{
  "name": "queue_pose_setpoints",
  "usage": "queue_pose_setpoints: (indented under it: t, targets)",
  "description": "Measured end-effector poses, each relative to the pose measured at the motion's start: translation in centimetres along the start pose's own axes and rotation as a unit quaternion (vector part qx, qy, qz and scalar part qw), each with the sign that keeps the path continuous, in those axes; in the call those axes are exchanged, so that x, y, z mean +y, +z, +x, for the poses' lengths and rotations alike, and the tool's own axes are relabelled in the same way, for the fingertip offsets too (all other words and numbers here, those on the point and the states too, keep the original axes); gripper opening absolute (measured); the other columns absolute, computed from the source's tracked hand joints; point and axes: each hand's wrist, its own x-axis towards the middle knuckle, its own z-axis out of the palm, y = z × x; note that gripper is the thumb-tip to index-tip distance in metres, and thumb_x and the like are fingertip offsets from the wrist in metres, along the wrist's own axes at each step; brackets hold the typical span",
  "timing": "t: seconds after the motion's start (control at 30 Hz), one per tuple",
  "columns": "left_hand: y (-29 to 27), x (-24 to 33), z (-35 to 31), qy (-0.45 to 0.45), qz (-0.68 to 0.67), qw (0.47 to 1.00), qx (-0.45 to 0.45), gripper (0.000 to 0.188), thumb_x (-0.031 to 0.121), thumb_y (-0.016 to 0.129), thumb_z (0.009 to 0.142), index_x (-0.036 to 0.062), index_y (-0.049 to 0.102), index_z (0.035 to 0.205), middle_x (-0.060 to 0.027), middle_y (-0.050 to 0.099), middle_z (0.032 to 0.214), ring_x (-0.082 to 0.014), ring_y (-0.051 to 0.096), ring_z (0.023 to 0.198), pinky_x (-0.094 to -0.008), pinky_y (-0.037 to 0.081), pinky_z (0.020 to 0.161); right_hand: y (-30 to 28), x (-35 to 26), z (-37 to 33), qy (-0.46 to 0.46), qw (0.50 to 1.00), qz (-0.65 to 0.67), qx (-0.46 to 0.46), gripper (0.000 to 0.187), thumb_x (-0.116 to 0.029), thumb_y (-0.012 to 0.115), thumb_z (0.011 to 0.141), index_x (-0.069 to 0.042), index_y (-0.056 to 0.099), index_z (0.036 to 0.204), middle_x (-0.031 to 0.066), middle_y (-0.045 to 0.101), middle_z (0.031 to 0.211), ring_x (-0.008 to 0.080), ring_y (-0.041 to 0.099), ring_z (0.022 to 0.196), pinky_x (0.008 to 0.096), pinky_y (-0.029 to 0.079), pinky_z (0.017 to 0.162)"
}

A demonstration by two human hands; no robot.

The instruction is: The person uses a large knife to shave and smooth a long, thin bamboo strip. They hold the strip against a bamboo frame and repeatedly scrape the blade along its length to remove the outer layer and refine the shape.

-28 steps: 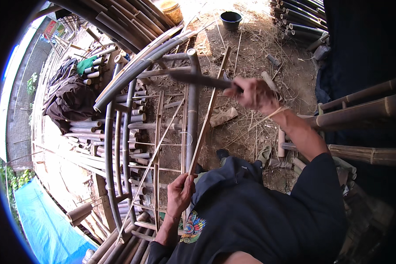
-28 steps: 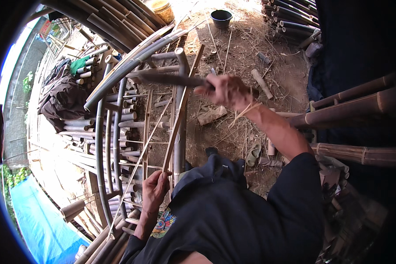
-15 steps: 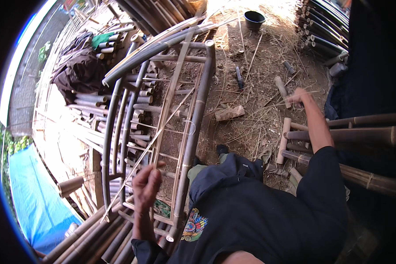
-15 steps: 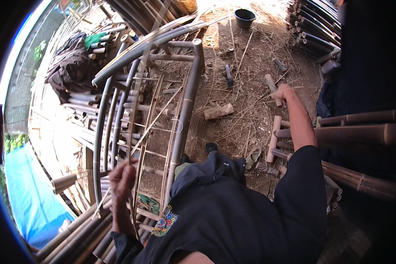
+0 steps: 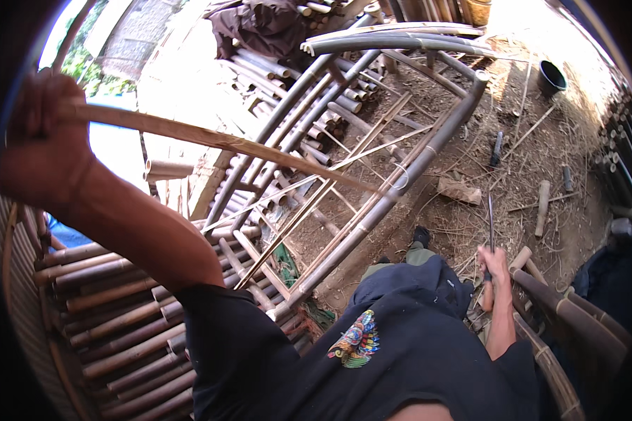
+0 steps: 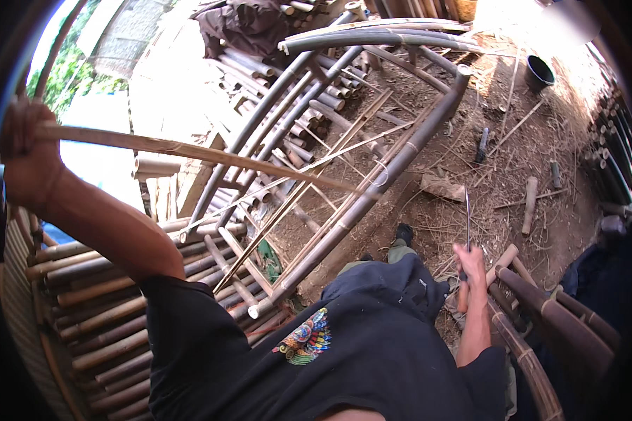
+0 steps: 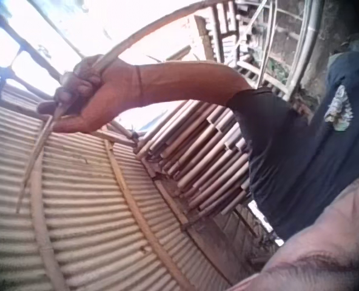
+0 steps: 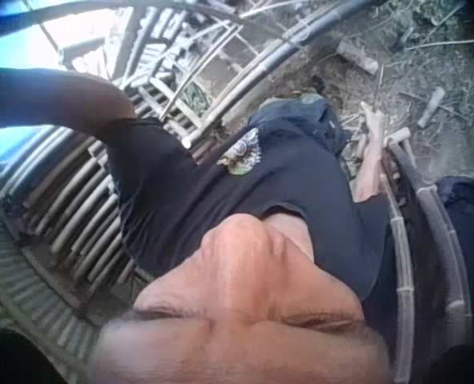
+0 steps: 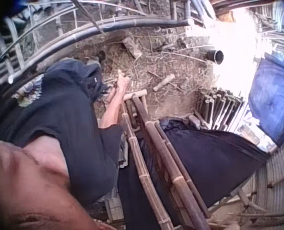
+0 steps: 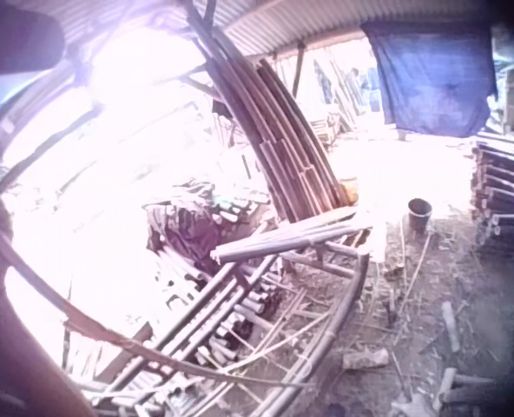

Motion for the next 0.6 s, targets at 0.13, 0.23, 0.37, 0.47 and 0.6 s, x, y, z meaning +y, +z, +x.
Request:
queue_pose_setpoints:
  t: [0.13, 0.23, 0.37, 0.47, 0.6]
  targets:
    - [2.1, -4.6, -9.3, 0.071, -0.107, 0.982, 0.139, 0.04, 0.042, 0.047, 0.096, 0.0093, 0.05, 0.074, 0.0007, 0.039, 0.061, -0.0082, 0.031, 0.049, -0.0245, 0.028, 0.044, 7.0, -12.2, -4.8, -0.174, 0.912, 0.367, -0.056, 0.028, -0.024, 0.07, 0.087, -0.002, 0.062, 0.102, 0.0089, 0.067, 0.077, 0.0069, 0.05, 0.044, 0.0214, 0.04, 0.039]
    - [2.6, -9.7, -17.5, 0.056, -0.218, 0.952, 0.206, 0.053, 0.048, 0.038, 0.1, 0.0137, 0.036, 0.06, 0.0018, 0.031, 0.056, -0.0098, 0.026, 0.047, -0.0257, 0.024, 0.043, 11.4, -18.8, -6.1, -0.249, 0.836, 0.486, -0.05, 0.038, -0.033, 0.069, 0.089, -0.002, 0.058, 0.108, 0.0134, 0.07, 0.086, 0.0082, 0.053, 0.045, 0.0231, 0.045, 0.043]
    - [2.3, -13.4, -28.2, -0.028, -0.231, 0.86, 0.455, 0.058, 0.05, 0.024, 0.102, 0.0116, 0.038, 0.062, -0.001, 0.037, 0.06, -0.0143, 0.036, 0.053, -0.0279, 0.034, 0.049, 13.4, -23.8, -6.4, -0.263, 0.778, 0.566, 0.067, 0.031, -0.03, 0.069, 0.089, -0.001, 0.059, 0.094, 0.0111, 0.065, 0.074, 0.0101, 0.053, 0.047, 0.0247, 0.046, 0.045]
    - [3.6, -14.2, -36.8, -0.21, -0.13, 0.853, 0.46, 0.051, 0.042, 0.028, 0.104, 0.0043, 0.061, 0.091, -0.0105, 0.06, 0.09, -0.0247, 0.06, 0.093, -0.0414, 0.048, 0.092, 13.8, -23.2, -5.5, -0.27, 0.818, 0.498, 0.102, 0.024, -0.023, 0.069, 0.088, -0.002, 0.061, 0.082, 0.009, 0.063, 0.065, 0.0123, 0.053, 0.046, 0.0272, 0.047, 0.044]
    - [4.8, -10.7, -43.6, -0.564, 0.055, 0.823, 0.039, 0.036, 0.016, 0.063, 0.092, -0.0021, 0.055, 0.122, -0.0158, 0.061, 0.113, -0.0247, 0.064, 0.099, -0.0339, 0.052, 0.087, 15.2, -22.0, -6.9, -0.315, 0.85, 0.407, 0.114, 0.023, -0.024, 0.07, 0.088, -0.002, 0.063, 0.082, 0.0088, 0.065, 0.066, 0.0128, 0.056, 0.046, 0.0266, 0.046, 0.042]
